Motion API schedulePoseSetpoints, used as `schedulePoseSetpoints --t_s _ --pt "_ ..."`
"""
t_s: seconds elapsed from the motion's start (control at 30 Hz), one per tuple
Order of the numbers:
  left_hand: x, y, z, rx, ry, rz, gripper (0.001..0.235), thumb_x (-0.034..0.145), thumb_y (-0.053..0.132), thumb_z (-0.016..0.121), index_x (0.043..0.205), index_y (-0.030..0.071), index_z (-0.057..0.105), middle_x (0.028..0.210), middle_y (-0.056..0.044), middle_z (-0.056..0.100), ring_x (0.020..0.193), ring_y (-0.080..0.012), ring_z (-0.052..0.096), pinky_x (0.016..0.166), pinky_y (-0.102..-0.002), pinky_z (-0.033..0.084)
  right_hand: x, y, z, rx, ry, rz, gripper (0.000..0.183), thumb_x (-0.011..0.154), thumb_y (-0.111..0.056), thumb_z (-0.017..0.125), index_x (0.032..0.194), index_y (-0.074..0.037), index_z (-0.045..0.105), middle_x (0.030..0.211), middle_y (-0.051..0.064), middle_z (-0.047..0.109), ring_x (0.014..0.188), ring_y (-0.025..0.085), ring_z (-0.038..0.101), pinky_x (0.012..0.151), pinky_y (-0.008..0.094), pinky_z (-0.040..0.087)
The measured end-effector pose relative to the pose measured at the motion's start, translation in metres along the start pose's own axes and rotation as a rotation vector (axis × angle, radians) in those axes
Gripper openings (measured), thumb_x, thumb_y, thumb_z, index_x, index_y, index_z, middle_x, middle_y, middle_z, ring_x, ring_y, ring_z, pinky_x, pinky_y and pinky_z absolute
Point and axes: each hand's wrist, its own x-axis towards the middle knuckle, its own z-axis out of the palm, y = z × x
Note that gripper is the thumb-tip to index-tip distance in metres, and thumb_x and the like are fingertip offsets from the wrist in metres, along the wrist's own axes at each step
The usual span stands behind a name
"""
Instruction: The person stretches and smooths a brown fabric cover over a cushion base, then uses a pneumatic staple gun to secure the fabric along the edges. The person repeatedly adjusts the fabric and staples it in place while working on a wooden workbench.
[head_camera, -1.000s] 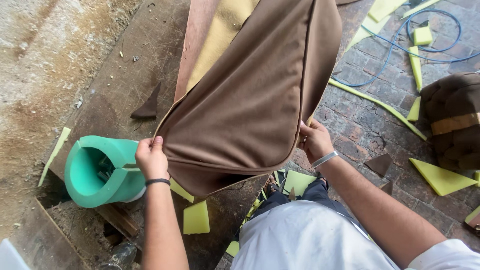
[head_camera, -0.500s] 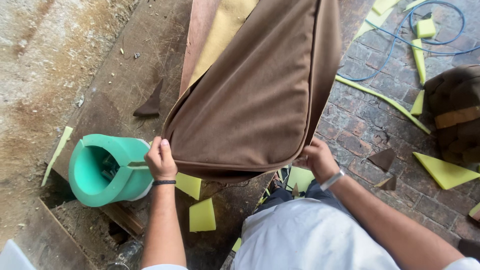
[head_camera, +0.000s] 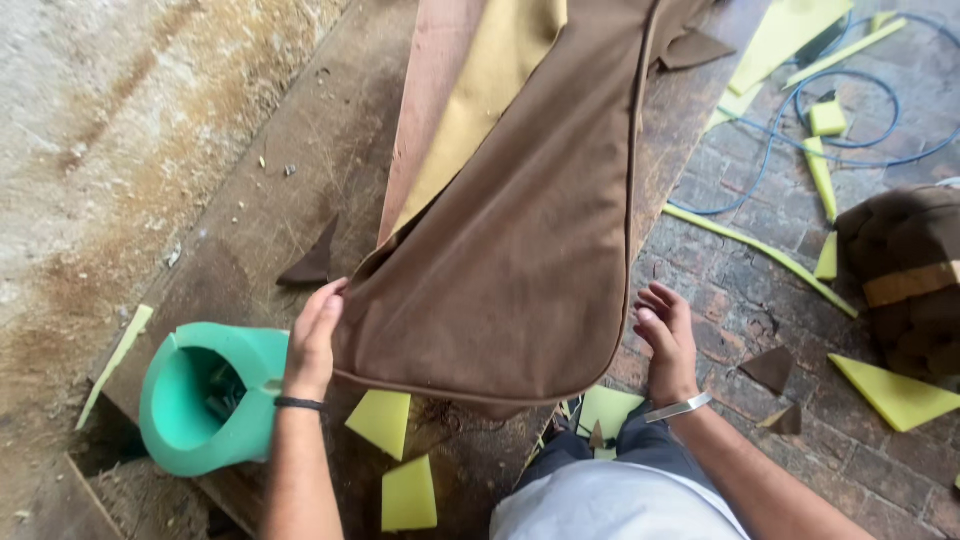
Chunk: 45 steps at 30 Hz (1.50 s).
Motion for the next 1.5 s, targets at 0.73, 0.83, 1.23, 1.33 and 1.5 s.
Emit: schedulePoseSetpoints --t_s 0.73,0.83,1.23,1.33,1.5 --pt "-0.136 0.048 0.234 -0.342 0.392 -0.562 0.06 0.083 0.04 0.075 0.122 -0.005 0.073 0.119 -0.011 0.077 0.111 -0.0213 0.068 0.1 -0.033 0.048 0.127 -0.137 -0.081 -0.407 -0.684 0.175 0.112 0.067 -0.015 0.089 0.159 -0.02 0.026 0.157 0.01 0.046 0.143 0.022 0.045 0.115 0.037 0.038" --pt "-0.153 0.068 0.344 -0.46 0.611 -0.573 0.057 0.087 0.036 0.078 0.115 -0.013 0.077 0.112 -0.019 0.076 0.101 -0.0272 0.066 0.094 -0.037 0.049 0.19 -0.16 -0.127 -0.502 -0.747 0.121 0.108 0.066 -0.018 0.088 0.159 -0.019 0.033 0.157 0.011 0.047 0.144 0.023 0.044 0.116 0.037 0.035" --pt "-0.018 0.197 0.669 -0.892 0.564 -0.658 0.052 0.096 0.033 0.063 0.133 -0.003 0.061 0.134 -0.014 0.069 0.12 -0.026 0.063 0.107 -0.037 0.045 0.36 -0.218 -0.267 -1.226 -0.207 -0.486 0.085 0.08 -0.041 0.084 0.151 -0.009 0.048 0.159 0.021 0.047 0.146 0.041 0.045 0.118 0.049 0.037" --pt "0.011 0.221 0.71 -0.84 0.461 -0.737 0.052 0.096 0.037 0.06 0.136 0.004 0.057 0.136 -0.008 0.066 0.123 -0.0204 0.062 0.108 -0.034 0.044 0.344 -0.207 -0.318 -0.982 -0.028 -0.559 0.097 0.076 -0.039 0.088 0.151 0.0 0.04 0.163 0.03 0.032 0.144 0.046 0.037 0.112 0.047 0.035" --pt "0.027 0.255 0.715 -0.595 0.035 -0.551 0.048 0.096 0.044 0.058 0.113 0.001 0.068 0.108 -0.013 0.076 0.1 -0.0241 0.071 0.091 -0.036 0.054 0.356 -0.191 -0.347 -0.369 -0.053 -0.185 0.112 0.072 -0.028 0.083 0.16 -0.009 0.015 0.147 0.018 0.045 0.13 0.032 0.05 0.103 0.042 0.045"
